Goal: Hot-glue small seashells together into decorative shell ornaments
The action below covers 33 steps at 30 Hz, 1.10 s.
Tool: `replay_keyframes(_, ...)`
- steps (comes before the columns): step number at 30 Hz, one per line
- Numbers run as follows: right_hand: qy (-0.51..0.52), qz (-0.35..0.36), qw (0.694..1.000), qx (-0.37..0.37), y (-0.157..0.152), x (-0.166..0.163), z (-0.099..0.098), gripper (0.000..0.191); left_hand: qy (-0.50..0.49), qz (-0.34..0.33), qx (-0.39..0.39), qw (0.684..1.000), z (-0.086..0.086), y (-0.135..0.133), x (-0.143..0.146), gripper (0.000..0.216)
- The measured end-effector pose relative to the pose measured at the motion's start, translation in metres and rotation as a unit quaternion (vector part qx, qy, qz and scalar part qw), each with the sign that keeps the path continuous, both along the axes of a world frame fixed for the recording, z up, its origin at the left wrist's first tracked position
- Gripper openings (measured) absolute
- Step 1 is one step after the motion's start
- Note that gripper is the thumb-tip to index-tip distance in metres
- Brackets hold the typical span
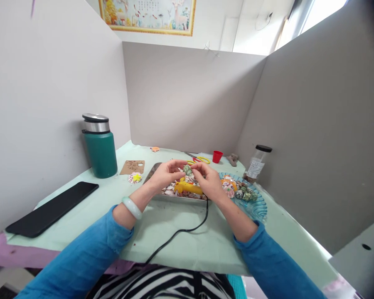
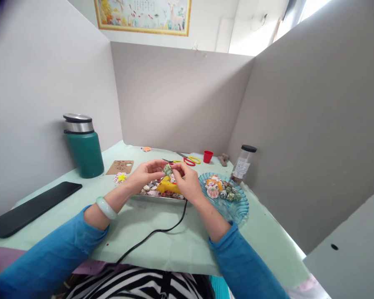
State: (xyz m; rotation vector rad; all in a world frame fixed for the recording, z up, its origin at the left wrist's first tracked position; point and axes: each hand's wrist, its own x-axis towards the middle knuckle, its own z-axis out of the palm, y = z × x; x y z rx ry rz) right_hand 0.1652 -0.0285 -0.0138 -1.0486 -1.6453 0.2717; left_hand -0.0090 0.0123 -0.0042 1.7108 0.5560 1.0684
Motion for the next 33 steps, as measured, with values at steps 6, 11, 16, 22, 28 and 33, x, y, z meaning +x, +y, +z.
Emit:
replay_keyframes(6, 0.073, 0.063, 0.993, -0.063, 0.01, 0.002, -0.008, 0.015, 0.04, 0.028, 0.019, 0.999, 0.003, -0.003, 0.001, 0.041)
replay_keyframes(11, 0.179, 0.113, 0.969, -0.13, 0.006, 0.002, 0.0, 0.017, 0.057, 0.015, 0.027, 0.998, 0.006, -0.008, -0.001, 0.043)
replay_keyframes(16, 0.239, 0.202, 0.924, -0.22, -0.001, 0.002, 0.007, 0.019, 0.059, -0.006, 0.005, 0.998, 0.003, -0.007, -0.002, 0.045)
replay_keyframes(22, 0.187, 0.119, 0.968, -0.121, -0.002, 0.0, 0.006, 0.02, -0.021, -0.075, -0.139, 0.987, -0.001, -0.003, 0.0, 0.035)
replay_keyframes(28, 0.081, 0.085, 0.992, -0.038, -0.003, -0.004, 0.003, 0.022, -0.03, -0.09, -0.181, 0.979, 0.0, -0.003, 0.002, 0.039)
replay_keyframes(33, -0.004, 0.071, 0.997, 0.025, -0.004, -0.006, 0.0, 0.026, 0.015, -0.08, -0.182, 0.98, 0.004, -0.01, 0.002, 0.04)
